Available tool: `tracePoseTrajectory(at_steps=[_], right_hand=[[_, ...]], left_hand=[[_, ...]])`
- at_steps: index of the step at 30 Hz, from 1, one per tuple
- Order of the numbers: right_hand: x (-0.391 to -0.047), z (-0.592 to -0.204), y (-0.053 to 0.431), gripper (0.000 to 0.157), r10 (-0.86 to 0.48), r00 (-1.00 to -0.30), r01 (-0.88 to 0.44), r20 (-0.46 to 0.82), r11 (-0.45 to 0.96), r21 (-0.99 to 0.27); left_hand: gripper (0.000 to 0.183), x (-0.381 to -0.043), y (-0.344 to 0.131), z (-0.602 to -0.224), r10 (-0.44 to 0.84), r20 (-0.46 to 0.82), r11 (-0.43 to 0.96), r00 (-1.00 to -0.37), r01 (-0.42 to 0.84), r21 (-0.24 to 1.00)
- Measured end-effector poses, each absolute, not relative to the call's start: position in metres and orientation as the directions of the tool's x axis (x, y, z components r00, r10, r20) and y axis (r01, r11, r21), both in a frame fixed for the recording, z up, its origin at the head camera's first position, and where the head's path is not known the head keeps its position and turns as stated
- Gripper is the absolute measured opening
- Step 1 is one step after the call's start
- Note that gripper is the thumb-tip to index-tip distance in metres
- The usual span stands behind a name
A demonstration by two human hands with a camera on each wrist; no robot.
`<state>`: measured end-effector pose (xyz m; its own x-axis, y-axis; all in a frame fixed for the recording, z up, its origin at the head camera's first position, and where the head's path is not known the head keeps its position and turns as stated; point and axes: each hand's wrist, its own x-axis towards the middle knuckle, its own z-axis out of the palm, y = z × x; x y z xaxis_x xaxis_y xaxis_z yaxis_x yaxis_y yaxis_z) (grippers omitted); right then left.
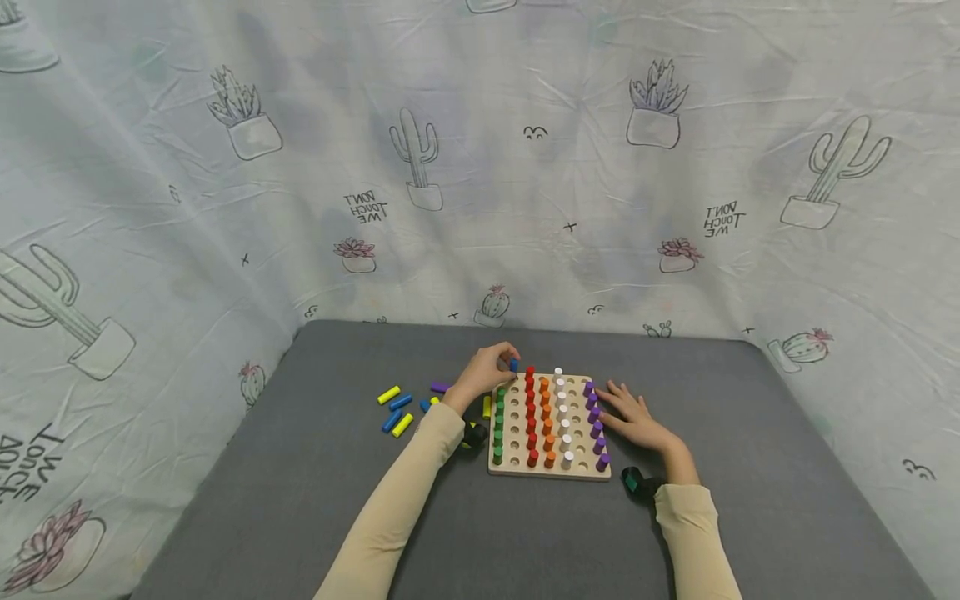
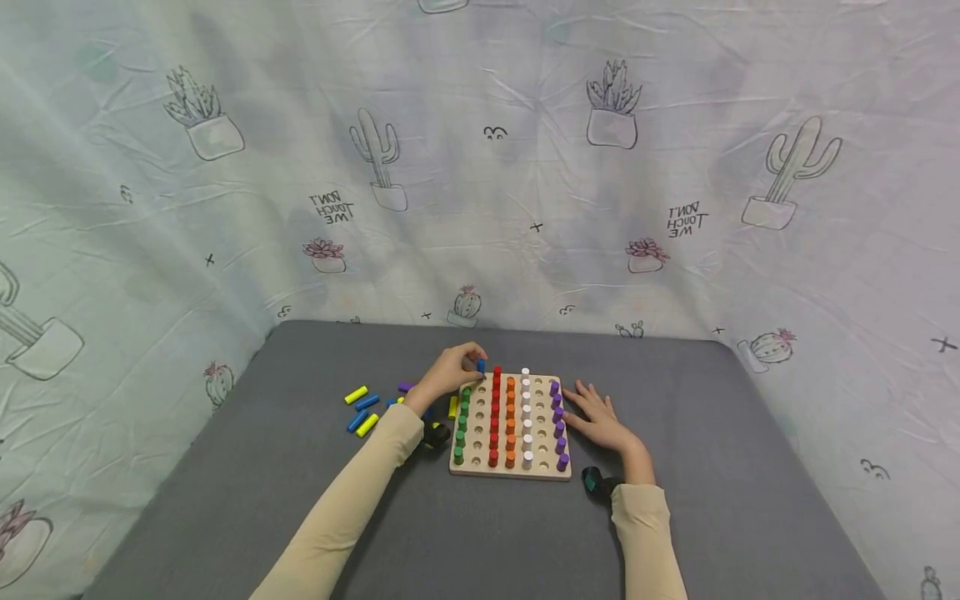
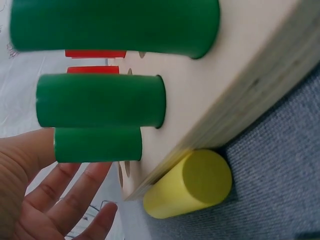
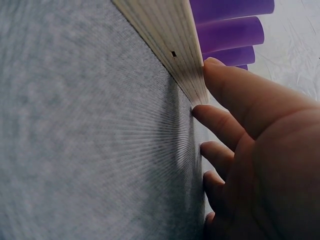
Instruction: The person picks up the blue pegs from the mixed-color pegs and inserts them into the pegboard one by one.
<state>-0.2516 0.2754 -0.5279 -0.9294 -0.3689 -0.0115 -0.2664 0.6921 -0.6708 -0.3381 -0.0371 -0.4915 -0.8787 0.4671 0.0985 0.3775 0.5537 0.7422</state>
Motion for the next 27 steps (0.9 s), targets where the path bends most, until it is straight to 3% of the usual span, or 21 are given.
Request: tracePoseTrajectory(at_steps=[27], right_hand=[[-0.255, -0.5291, 0.2775, 0.059, -0.364, -0.931, -0.262, -0.018, 0.701, -0.663]], left_hand=[[0.024, -0.3428, -0.0316, -0.4944, 0.476, 0.085, 0.566, -0.875, 0.379, 0.732]])
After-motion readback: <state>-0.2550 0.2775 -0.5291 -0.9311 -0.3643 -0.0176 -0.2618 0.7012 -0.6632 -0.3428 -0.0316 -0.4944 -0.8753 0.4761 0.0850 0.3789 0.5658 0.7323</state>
